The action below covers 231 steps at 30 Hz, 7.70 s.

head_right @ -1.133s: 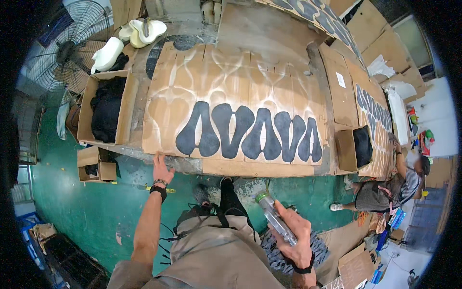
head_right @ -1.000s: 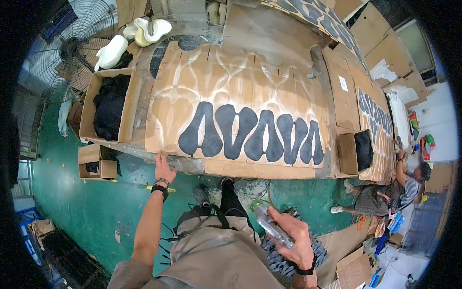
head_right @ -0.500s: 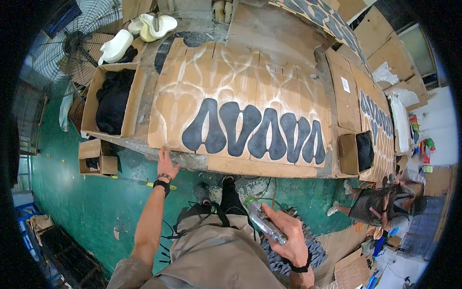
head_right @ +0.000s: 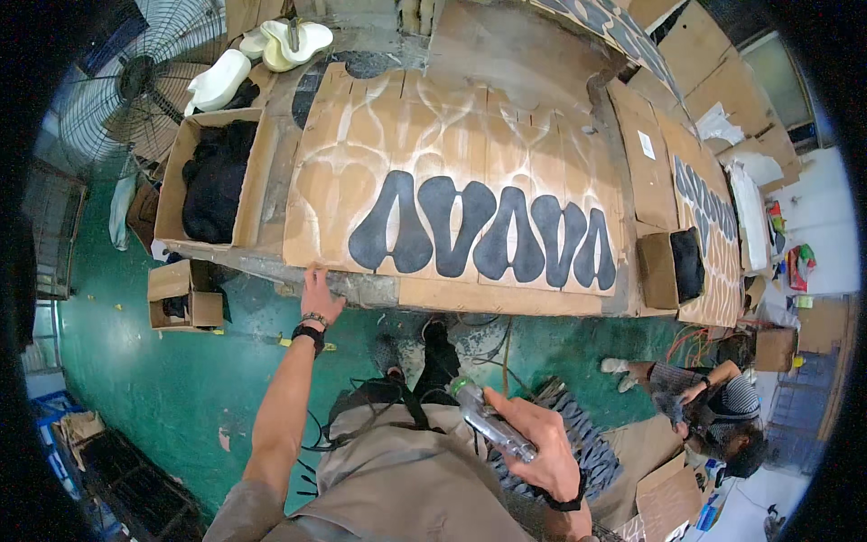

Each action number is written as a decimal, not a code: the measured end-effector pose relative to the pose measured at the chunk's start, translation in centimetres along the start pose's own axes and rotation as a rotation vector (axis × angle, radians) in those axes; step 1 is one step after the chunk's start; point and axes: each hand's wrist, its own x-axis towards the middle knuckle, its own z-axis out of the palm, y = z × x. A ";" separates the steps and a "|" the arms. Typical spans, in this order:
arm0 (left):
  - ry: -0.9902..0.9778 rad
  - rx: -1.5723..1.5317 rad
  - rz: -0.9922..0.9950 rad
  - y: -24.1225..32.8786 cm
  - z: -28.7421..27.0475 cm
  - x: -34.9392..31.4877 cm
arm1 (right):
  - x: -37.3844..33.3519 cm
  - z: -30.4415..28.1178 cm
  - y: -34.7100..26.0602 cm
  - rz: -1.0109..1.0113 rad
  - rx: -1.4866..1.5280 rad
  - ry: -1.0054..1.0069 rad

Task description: Apply adhesive to black foam paddings and place them onto marked areas on cardboard templates.

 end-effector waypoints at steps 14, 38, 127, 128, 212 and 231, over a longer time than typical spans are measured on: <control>-0.014 -0.017 -0.014 -0.2 -0.1 0.2 | -1.4 -0.8 1.4 0.048 -0.021 0.133; -0.031 -0.024 -0.088 0.3 -0.7 2.8 | 10.1 -3.4 7.5 0.085 0.140 0.165; -0.153 -0.769 -0.429 1.8 -6.8 26.1 | 19.2 17.4 17.7 0.585 -0.238 0.027; -0.161 -0.738 -0.452 2.4 -6.2 25.0 | 18.9 17.7 18.7 0.610 -0.271 0.038; -0.539 -0.162 -0.421 -5.0 -3.2 11.7 | 19.4 17.7 18.9 0.530 -0.255 0.032; -0.178 0.478 0.399 -1.4 -3.6 4.5 | 17.7 17.1 19.0 0.374 -0.195 0.110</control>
